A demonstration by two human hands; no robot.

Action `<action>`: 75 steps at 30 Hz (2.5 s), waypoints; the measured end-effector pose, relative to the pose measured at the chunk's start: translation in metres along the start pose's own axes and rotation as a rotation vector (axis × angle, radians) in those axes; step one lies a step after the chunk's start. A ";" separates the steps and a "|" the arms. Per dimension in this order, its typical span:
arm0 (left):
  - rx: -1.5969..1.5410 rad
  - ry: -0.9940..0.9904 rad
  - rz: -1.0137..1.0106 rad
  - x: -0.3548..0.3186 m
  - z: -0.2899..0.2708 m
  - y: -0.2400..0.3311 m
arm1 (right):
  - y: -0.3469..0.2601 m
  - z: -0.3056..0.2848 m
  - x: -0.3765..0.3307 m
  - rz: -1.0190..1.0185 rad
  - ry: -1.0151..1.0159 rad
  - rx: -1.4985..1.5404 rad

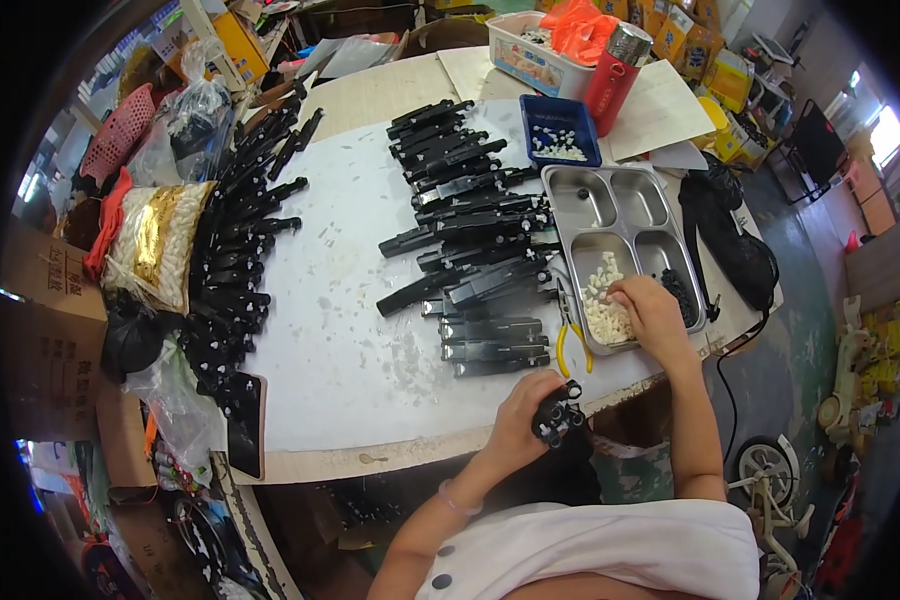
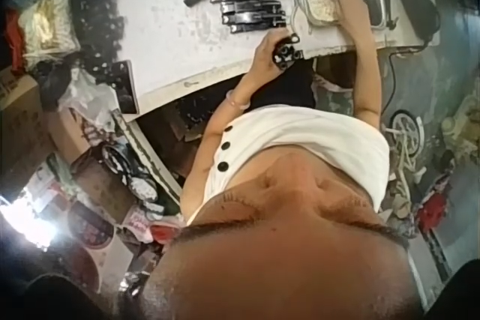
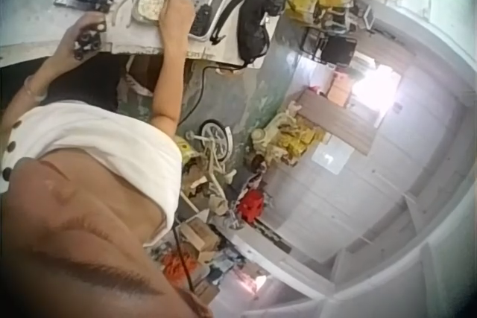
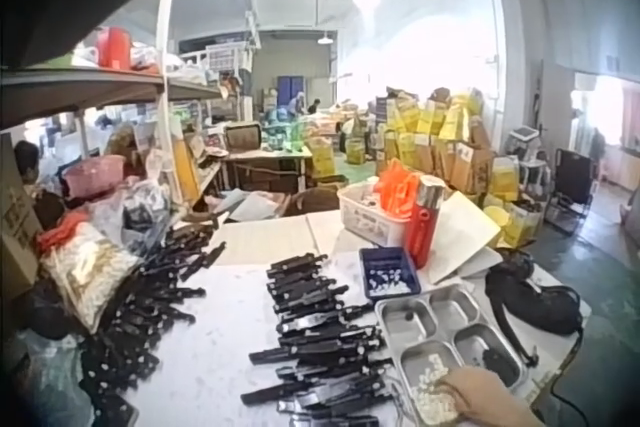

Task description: Assembling small black plastic components using hand tools at a workbench.

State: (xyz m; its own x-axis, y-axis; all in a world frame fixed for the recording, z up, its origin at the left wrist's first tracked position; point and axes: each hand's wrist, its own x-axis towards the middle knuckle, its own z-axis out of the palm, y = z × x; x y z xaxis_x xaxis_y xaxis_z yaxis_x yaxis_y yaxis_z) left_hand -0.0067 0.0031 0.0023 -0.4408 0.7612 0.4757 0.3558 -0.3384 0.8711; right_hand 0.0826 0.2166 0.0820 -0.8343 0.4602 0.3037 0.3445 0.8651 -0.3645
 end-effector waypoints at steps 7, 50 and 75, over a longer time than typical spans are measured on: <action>0.001 0.015 0.006 0.001 -0.001 0.002 | -0.054 -0.033 -0.020 0.219 -0.026 0.549; 0.041 -0.040 -0.002 0.006 -0.003 0.008 | -0.127 -0.070 -0.033 -0.876 -0.431 -0.736; -0.007 0.019 -0.008 0.002 -0.002 0.005 | 0.002 0.008 0.039 -0.002 -0.073 0.096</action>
State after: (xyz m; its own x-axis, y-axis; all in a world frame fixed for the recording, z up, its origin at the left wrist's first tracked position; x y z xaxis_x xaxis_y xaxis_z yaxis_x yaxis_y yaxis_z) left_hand -0.0075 0.0015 0.0074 -0.4593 0.7534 0.4706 0.3461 -0.3361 0.8759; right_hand 0.0478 0.2347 0.0859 -0.8653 0.4395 0.2410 0.3026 0.8414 -0.4478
